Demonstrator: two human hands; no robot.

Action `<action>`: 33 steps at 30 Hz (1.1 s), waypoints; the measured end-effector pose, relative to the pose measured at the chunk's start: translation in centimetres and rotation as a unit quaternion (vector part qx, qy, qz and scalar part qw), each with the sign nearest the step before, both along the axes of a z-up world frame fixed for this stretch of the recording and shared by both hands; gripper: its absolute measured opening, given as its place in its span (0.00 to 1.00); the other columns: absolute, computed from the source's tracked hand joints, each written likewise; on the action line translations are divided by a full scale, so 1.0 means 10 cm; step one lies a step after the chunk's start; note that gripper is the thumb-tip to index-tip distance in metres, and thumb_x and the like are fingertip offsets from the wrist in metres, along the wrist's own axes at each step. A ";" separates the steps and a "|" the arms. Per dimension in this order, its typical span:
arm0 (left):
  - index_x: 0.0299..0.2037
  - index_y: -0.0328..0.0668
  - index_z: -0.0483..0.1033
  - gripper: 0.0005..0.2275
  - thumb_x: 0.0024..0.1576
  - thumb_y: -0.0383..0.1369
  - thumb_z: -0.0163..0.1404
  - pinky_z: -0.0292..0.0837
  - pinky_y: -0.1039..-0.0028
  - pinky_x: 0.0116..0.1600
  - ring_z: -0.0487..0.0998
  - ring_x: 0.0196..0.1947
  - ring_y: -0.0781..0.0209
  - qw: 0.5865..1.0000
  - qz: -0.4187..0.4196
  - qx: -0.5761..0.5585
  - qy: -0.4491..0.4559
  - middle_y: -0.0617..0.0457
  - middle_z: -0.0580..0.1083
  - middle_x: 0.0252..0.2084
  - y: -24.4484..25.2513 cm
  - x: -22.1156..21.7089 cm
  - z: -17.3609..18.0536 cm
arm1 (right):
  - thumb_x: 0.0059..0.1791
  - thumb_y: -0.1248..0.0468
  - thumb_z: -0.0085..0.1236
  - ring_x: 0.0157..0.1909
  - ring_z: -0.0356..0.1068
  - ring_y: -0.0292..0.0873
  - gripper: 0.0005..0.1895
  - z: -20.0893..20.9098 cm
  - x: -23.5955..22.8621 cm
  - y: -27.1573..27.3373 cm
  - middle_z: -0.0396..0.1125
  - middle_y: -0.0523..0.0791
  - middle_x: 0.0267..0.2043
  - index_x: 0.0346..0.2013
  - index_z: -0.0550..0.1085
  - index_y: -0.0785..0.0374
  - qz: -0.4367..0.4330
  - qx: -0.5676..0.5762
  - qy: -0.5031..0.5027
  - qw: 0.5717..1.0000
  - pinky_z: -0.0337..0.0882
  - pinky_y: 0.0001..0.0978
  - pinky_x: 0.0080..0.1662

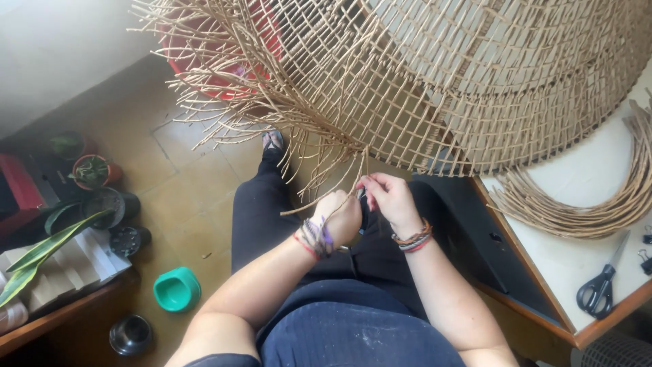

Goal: Measuring rattan sticks with a tape measure and cutting them to size with scissors for furniture making.

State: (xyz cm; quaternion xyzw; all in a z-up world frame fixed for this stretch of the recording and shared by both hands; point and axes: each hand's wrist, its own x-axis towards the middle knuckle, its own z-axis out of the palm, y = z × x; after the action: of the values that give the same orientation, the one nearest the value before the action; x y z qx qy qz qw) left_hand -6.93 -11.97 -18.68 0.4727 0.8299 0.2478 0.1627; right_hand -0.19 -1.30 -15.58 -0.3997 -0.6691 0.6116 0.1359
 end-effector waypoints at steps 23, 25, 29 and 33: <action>0.40 0.51 0.72 0.03 0.65 0.35 0.47 0.76 0.64 0.38 0.80 0.34 0.51 0.965 -0.012 0.260 0.034 0.54 0.76 0.36 0.30 -0.61 0.94 | 0.49 0.58 0.68 0.26 0.68 0.38 0.08 0.16 0.01 0.14 0.64 0.35 0.26 0.42 0.80 0.49 -0.047 0.578 0.029 0.814 0.71 0.28 0.30; 0.39 0.54 0.71 0.02 0.65 0.35 0.47 0.76 0.66 0.35 0.80 0.31 0.52 0.969 -0.003 0.239 0.059 0.57 0.74 0.30 0.39 -0.65 0.92 | 0.49 0.60 0.68 0.26 0.68 0.36 0.12 0.18 -0.04 0.13 0.66 0.35 0.29 0.47 0.80 0.52 -0.083 0.611 0.051 0.785 0.71 0.28 0.31; 0.45 0.59 0.64 0.07 0.63 0.42 0.50 0.77 0.63 0.35 0.81 0.27 0.53 0.985 0.033 0.167 0.042 0.62 0.76 0.24 0.50 -0.74 0.98 | 0.52 0.63 0.63 0.27 0.67 0.42 0.09 0.25 -0.03 0.13 0.62 0.38 0.28 0.47 0.80 0.57 -0.061 0.652 0.083 0.751 0.70 0.32 0.29; 0.62 0.55 0.62 0.22 0.59 0.29 0.55 0.82 0.67 0.32 0.84 0.30 0.52 0.963 0.026 0.247 -0.105 0.52 0.79 0.47 0.40 -0.73 1.13 | 0.55 0.62 0.60 0.26 0.69 0.48 0.05 0.31 0.01 0.12 0.68 0.44 0.25 0.39 0.80 0.58 -0.055 0.373 0.100 0.921 0.67 0.35 0.32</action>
State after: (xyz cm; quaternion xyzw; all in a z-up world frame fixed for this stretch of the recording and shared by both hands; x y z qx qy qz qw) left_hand -14.23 -7.93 -7.37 0.4475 0.7331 0.4979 0.1204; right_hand -0.08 -0.10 -12.47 -0.2931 -0.8088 0.3459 0.3745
